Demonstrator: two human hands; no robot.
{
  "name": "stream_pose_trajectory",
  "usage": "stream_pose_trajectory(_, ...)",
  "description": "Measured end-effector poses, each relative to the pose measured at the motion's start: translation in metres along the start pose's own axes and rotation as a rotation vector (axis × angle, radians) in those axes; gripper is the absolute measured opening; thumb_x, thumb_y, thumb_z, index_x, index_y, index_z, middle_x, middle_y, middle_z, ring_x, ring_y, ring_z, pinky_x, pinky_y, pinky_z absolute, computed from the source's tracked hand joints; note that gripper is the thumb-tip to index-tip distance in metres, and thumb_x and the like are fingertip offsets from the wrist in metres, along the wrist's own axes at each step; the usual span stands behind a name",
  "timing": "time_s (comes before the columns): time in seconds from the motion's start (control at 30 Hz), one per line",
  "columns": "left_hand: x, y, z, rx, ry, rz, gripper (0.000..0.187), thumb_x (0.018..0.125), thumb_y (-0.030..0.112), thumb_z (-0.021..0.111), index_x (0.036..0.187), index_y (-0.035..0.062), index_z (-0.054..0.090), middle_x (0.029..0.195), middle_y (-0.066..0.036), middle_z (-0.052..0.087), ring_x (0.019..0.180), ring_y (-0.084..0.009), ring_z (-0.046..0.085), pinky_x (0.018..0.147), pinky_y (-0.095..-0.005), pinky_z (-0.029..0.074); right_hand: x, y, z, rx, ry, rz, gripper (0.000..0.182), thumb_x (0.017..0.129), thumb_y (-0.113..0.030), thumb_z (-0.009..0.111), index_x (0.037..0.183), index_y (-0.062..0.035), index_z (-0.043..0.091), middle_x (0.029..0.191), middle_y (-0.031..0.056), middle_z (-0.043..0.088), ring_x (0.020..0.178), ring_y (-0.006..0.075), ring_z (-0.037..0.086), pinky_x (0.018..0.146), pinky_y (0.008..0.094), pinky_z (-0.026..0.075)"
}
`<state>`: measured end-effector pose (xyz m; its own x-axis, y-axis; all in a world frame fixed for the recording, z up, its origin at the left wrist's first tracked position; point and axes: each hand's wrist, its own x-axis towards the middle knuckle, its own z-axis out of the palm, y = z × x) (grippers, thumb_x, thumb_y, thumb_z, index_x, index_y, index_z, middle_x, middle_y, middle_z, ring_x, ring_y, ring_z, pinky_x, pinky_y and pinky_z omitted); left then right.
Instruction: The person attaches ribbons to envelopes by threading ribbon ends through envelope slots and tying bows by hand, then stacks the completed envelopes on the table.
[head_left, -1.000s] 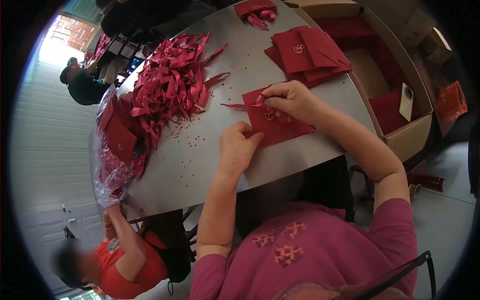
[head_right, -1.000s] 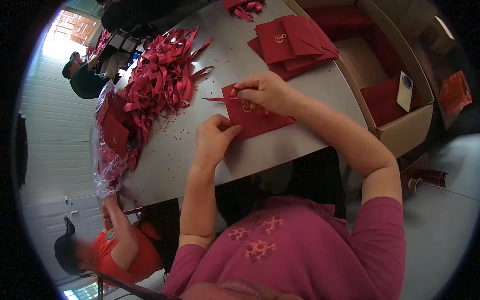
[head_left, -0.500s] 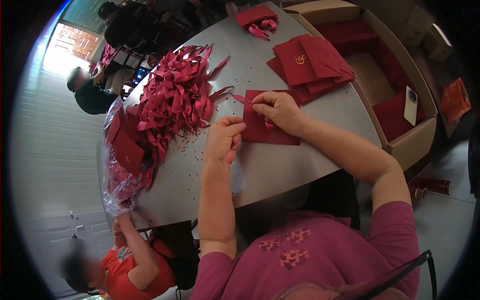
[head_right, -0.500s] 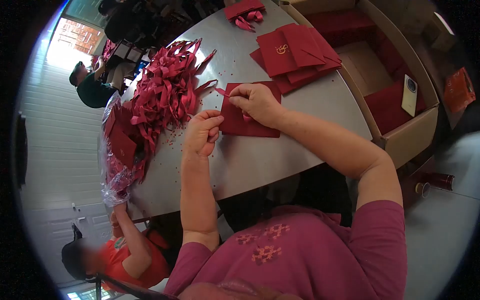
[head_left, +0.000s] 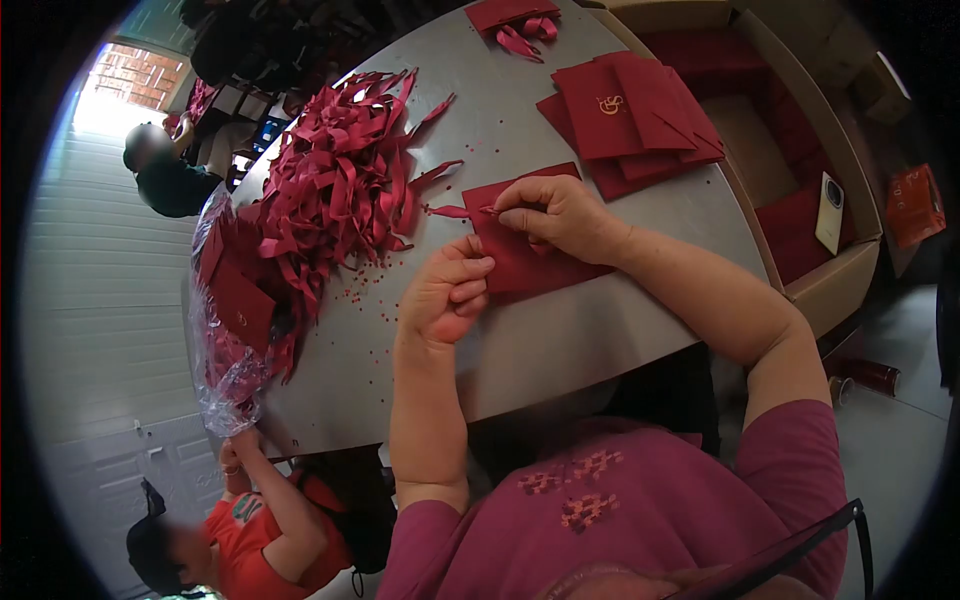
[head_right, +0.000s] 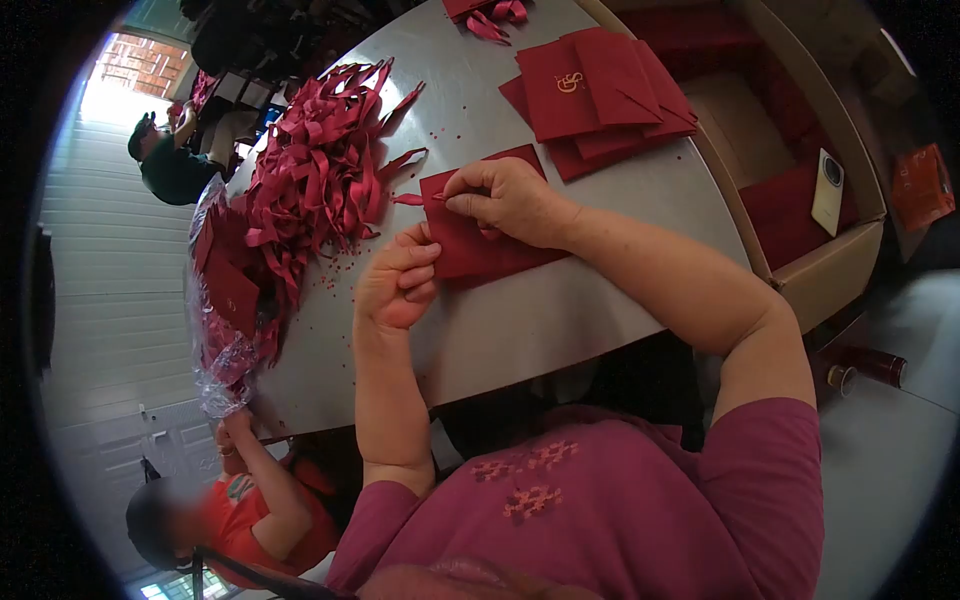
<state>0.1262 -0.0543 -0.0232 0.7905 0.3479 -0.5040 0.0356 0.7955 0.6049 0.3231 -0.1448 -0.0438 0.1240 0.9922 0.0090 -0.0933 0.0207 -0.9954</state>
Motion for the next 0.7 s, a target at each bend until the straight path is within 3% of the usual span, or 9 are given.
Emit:
stream_pose_trajectory(0.23, -0.002, -0.006, 0.003, -0.004, 0.050, 0.006, 0.016, 0.086, -0.003, 0.058, 0.095, 0.0100, 0.056, 0.069, 0.005, 0.049, 0.043, -0.0029, 0.036, 0.038, -0.0191, 0.024, 0.001, 0.003, 0.000, -0.053, -0.057, 0.016, 0.012, 0.092, -0.008, 0.065, 0.102, -0.0020, 0.066, 0.080, -0.0015, 0.061, 0.065, 0.0040, 0.053, 0.057, 0.0202, 0.045)
stream_pose_trajectory(0.4, -0.005, -0.013, 0.019, 0.163, 0.245, 0.159, 0.011, 0.088, 0.003, 0.063, 0.092, 0.0090, 0.055, 0.068, 0.004, 0.049, 0.044, -0.0047, 0.038, 0.039, -0.0210, 0.025, 0.004, 0.018, -0.001, -0.263, -0.013, -0.204, 0.012, 0.089, -0.006, 0.066, 0.100, -0.0005, 0.066, 0.091, 0.0031, 0.065, 0.081, 0.0087, 0.058, 0.071, 0.0244, 0.049)
stream_pose_trajectory(0.47, -0.001, -0.018, 0.014, 0.187, 0.296, 0.195, 0.011, 0.089, 0.005, 0.065, 0.090, 0.0086, 0.054, 0.068, 0.003, 0.048, 0.045, -0.0045, 0.039, 0.040, -0.0207, 0.025, 0.002, 0.011, -0.001, -0.278, -0.020, -0.161, 0.013, 0.087, -0.005, 0.067, 0.099, -0.0003, 0.066, 0.092, 0.0061, 0.066, 0.084, 0.0126, 0.061, 0.077, 0.0269, 0.049)
stream_pose_trajectory(0.7, -0.002, -0.015, 0.009, 0.041, 0.203, 0.108, 0.024, 0.087, 0.000, 0.063, 0.106, 0.0110, 0.054, 0.077, 0.004, 0.053, 0.047, -0.0034, 0.036, 0.041, -0.0189, 0.025, 0.004, 0.016, -0.001, -0.458, -0.005, -0.469, 0.014, 0.083, -0.005, 0.068, 0.097, -0.0021, 0.066, 0.090, 0.0113, 0.065, 0.085, 0.0240, 0.064, 0.076, 0.0320, 0.050)
